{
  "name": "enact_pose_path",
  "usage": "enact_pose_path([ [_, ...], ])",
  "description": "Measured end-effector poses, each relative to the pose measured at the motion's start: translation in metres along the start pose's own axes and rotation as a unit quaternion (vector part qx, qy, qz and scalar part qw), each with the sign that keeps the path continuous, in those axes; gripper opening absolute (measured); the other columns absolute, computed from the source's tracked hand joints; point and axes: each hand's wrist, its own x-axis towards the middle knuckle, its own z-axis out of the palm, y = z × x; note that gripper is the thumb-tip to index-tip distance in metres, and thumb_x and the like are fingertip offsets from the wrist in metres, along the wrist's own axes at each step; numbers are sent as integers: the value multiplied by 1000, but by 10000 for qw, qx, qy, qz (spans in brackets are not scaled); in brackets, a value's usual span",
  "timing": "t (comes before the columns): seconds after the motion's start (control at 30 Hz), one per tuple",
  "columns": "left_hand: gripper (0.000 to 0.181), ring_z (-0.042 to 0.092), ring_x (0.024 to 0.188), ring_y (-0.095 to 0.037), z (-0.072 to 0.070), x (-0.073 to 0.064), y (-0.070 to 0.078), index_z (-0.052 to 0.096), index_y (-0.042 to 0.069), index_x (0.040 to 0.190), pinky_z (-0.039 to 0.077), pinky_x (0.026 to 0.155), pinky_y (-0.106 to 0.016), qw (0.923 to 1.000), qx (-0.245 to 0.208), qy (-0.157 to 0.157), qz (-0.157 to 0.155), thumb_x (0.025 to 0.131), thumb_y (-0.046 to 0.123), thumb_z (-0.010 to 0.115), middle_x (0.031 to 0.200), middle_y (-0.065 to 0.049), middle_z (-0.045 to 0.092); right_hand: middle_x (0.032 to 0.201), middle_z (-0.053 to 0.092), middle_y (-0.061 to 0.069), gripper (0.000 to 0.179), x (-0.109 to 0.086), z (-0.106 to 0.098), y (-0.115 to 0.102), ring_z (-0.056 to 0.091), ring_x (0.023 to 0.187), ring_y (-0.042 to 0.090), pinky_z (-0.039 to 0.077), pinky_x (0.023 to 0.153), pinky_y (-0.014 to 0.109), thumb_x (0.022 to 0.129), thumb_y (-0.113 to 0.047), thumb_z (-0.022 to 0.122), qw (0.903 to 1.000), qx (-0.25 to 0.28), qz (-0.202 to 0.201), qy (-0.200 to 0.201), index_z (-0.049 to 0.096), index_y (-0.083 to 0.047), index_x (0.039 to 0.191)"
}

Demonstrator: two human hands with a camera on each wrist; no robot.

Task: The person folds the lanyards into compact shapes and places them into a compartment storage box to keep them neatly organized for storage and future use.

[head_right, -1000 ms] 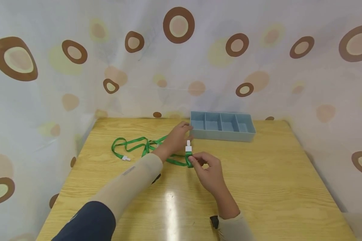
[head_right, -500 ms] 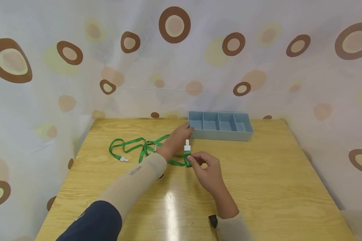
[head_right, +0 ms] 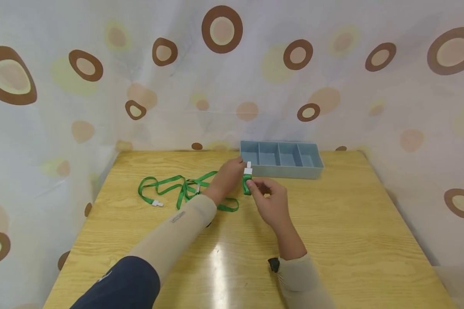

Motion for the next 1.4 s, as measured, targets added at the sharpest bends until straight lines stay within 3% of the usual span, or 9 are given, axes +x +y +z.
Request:
enact_pose_path([
  [0.17,20,67,95,-15,4,1,1,69,11,111,57,85,-23,9999,-43,6,-159,97,2,58,109,-3,63,81,68,19,15,15,-4,27,56,63,13,48,55,21,95,-12,66,9995,78,156,272,73,2,94],
  [0.33,19,68,90,-15,6,2,3,69,10,111,58,79,-22,9997,-128,129,-178,97,3,59,107,-3,62,85,70,11,24,31,-6,60,57,66,11,48,57,21,94,-29,67,9973,-52,537,504,75,-6,97],
  [0.47,18,69,86,-15,7,3,2,70,11,109,58,77,-21,9993,-118,285,-191,97,3,59,106,-3,62,87,69,5,31,45,-6,67,58,72,12,48,60,24,94,-41,66,9957,-404,661,502,75,-11,99],
  [0.67,18,69,85,-15,9,1,1,70,9,109,58,76,-21,9988,-211,366,-229,98,2,57,104,-3,62,92,71,7,33,71,-1,69,61,77,21,51,62,33,96,-44,62,9899,-1285,500,320,74,-13,100],
  [0.87,18,67,80,-15,14,1,1,70,9,108,58,72,-21,9989,-178,404,-143,98,2,57,100,-3,60,95,70,5,31,94,7,91,60,77,21,49,61,34,98,-42,58,9755,-2141,494,-126,71,-14,101],
  [1.1,16,68,77,-15,17,3,2,71,8,102,58,69,-20,9980,-88,625,-72,98,3,57,96,-3,61,95,70,4,29,111,15,117,61,72,23,48,60,38,100,-40,55,9481,-3107,479,-479,69,-15,104],
  [1.27,16,68,80,-15,16,2,-1,71,8,102,58,73,-20,9980,-129,598,-168,98,2,57,96,-3,61,88,68,5,28,122,21,120,61,72,22,49,60,38,100,-39,55,9294,-3548,627,-802,69,-15,96],
  [1.4,17,69,83,-16,14,3,-1,71,7,105,59,74,-21,9978,-271,566,-204,99,2,56,99,-4,62,88,68,8,33,126,23,120,62,73,24,51,61,39,100,-40,56,9244,-3638,694,-907,72,-11,94],
])
